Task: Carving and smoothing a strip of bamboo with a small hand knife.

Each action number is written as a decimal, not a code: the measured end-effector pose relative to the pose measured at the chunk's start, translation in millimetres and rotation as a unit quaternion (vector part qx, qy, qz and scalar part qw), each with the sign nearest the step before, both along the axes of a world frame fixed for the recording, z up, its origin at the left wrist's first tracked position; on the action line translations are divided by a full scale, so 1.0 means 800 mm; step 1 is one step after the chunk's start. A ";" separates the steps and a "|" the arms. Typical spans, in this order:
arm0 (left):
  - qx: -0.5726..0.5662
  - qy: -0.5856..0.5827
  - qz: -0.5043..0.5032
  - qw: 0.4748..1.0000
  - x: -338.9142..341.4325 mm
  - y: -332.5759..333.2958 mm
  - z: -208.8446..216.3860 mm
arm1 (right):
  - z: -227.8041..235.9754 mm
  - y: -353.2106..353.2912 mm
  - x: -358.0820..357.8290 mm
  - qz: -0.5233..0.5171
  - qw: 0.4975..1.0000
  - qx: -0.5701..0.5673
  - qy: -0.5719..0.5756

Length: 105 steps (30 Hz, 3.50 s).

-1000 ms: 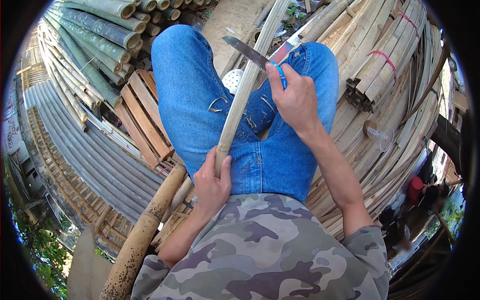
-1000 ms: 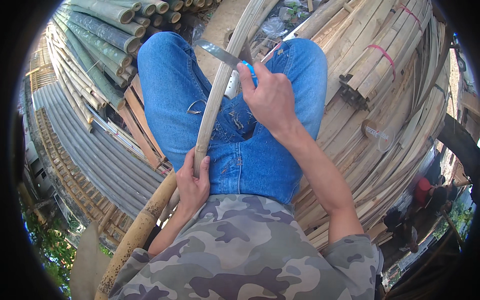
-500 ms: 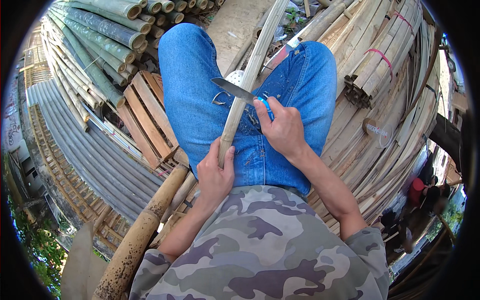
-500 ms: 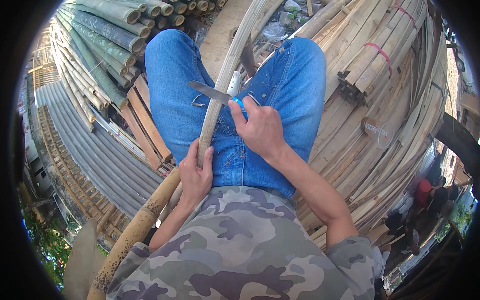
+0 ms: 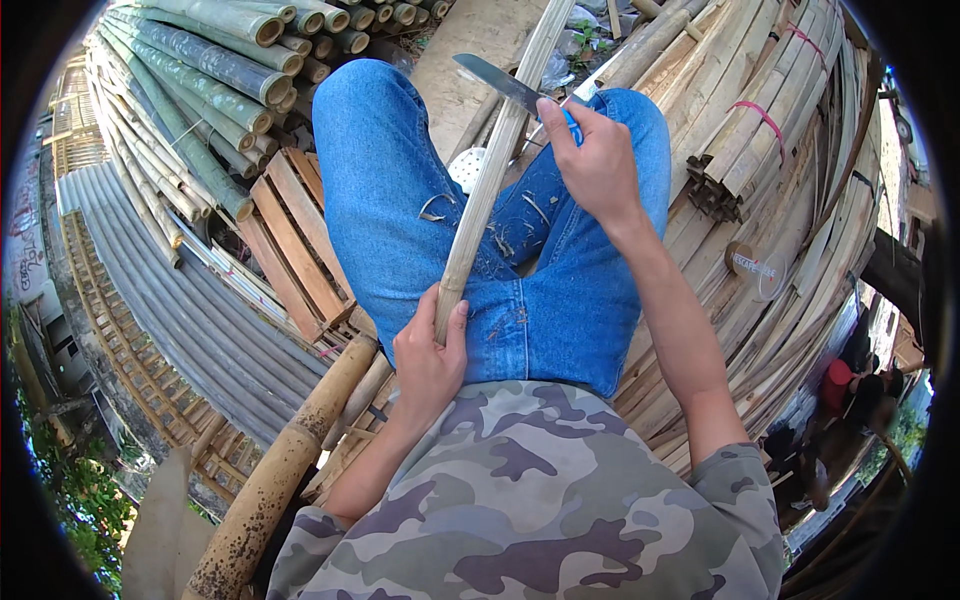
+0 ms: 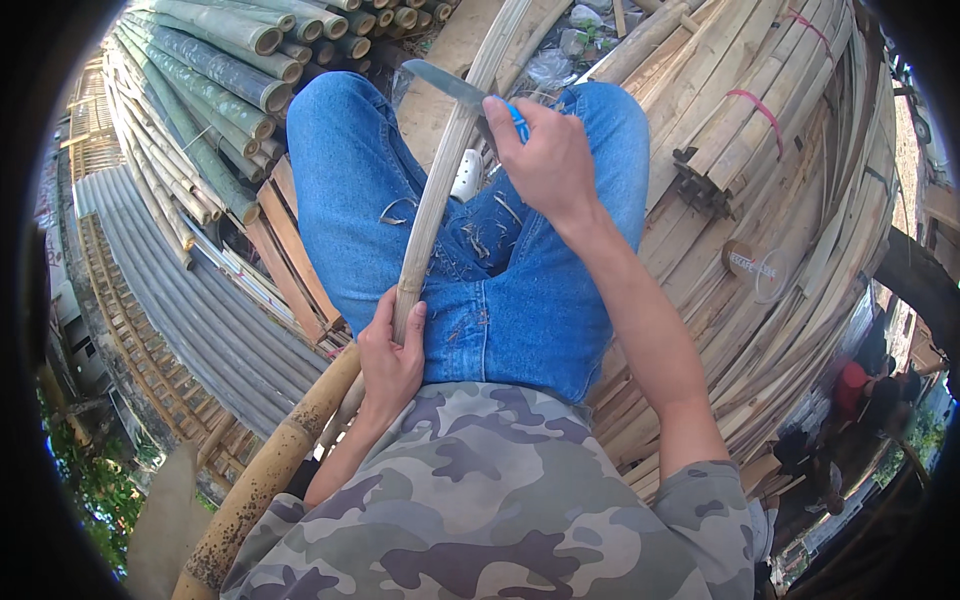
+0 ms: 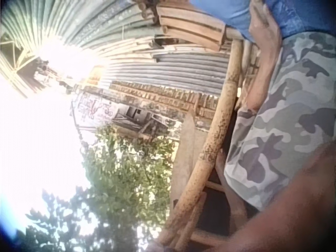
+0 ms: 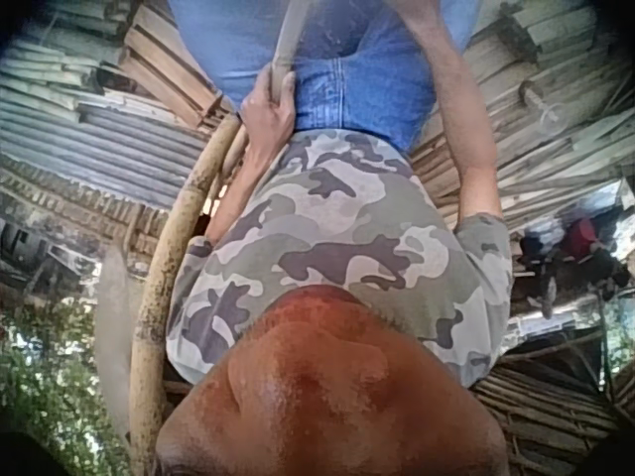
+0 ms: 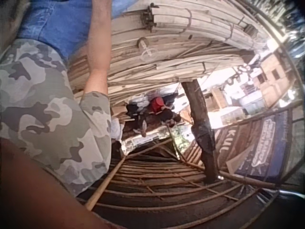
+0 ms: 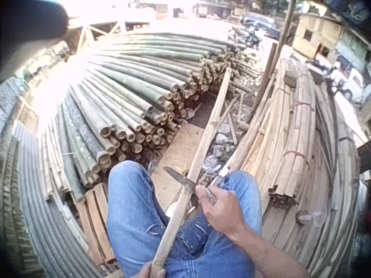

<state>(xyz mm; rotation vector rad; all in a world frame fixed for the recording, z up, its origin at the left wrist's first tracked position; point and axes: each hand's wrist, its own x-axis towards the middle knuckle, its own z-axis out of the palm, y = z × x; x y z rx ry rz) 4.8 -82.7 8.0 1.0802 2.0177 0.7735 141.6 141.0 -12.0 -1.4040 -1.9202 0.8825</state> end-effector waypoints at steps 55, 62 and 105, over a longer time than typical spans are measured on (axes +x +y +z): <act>-0.006 0.020 -0.014 1.000 -0.006 0.006 -0.002 | -0.012 -0.049 -0.017 0.018 1.000 -0.013 -0.019; 0.008 0.029 -0.011 0.999 -0.004 0.005 -0.006 | -0.010 -0.116 -0.019 0.046 0.997 -0.069 0.010; 0.231 -0.329 0.045 0.915 0.072 0.234 -0.010 | 0.007 -0.124 0.002 -0.155 0.889 -0.237 0.359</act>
